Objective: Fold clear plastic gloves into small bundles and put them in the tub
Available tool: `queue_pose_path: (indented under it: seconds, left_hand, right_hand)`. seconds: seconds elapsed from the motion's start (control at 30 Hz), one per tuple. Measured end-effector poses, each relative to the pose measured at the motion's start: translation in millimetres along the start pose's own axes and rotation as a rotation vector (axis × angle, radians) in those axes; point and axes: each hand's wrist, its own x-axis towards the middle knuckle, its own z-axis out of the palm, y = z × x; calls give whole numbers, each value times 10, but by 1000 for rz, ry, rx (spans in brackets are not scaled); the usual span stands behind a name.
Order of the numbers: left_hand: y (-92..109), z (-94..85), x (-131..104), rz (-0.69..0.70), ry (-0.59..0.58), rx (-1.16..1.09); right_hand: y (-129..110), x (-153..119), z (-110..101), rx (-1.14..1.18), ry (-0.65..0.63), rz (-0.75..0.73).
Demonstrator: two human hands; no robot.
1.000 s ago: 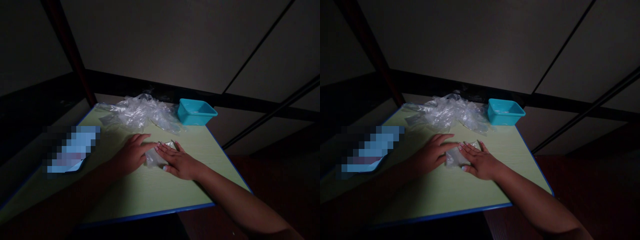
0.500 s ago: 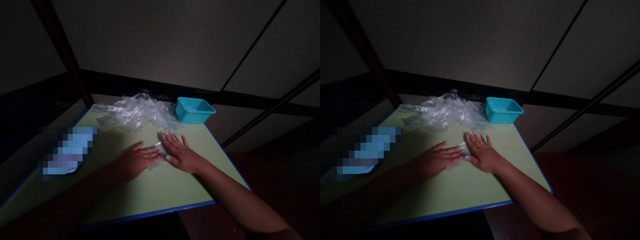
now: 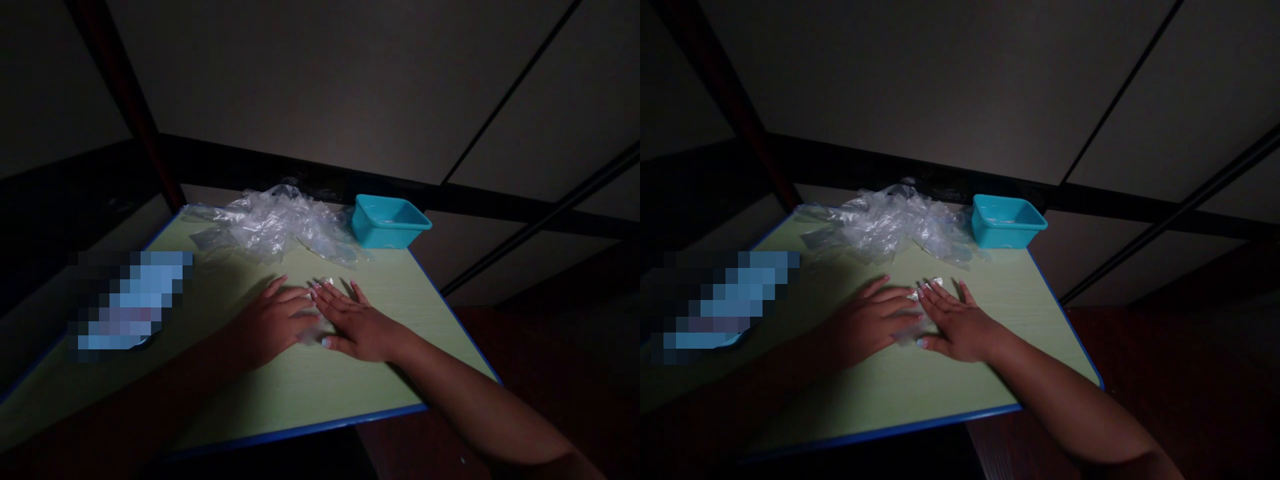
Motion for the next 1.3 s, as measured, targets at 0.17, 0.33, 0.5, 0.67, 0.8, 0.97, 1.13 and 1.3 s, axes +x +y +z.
queue_pose_path:
  seconds: [0.17,0.33,0.5,0.67,0.8,0.97,1.13,1.3]
  left_hand:
    - [-90,-108,9,-133,51,16]
    - [-220,-84,21,-199,53,-90]
    - [-317,-46,59,-113,53,-259]
    - [-268,-80,78,-85,90,-328]
    - [-226,-89,62,-100,79,-333]
    - [-199,-38,46,-82,104,-295]
    - [-172,4,40,-66,115,-302]
    - [-169,51,19,-107,78,-394]
  right_hand:
    - [10,4,-9,-1,-26,2]
    - [26,-6,-4,-8,-15,2]
    - [60,-20,14,-6,-8,-2]
    - [77,-22,16,-12,30,-36]
    - [47,-56,-50,-77,159,-40]
    - [-50,-108,-139,-122,250,-87]
    - [-126,-124,-130,-144,213,-90]
    - [-133,-135,-112,-204,201,-25]
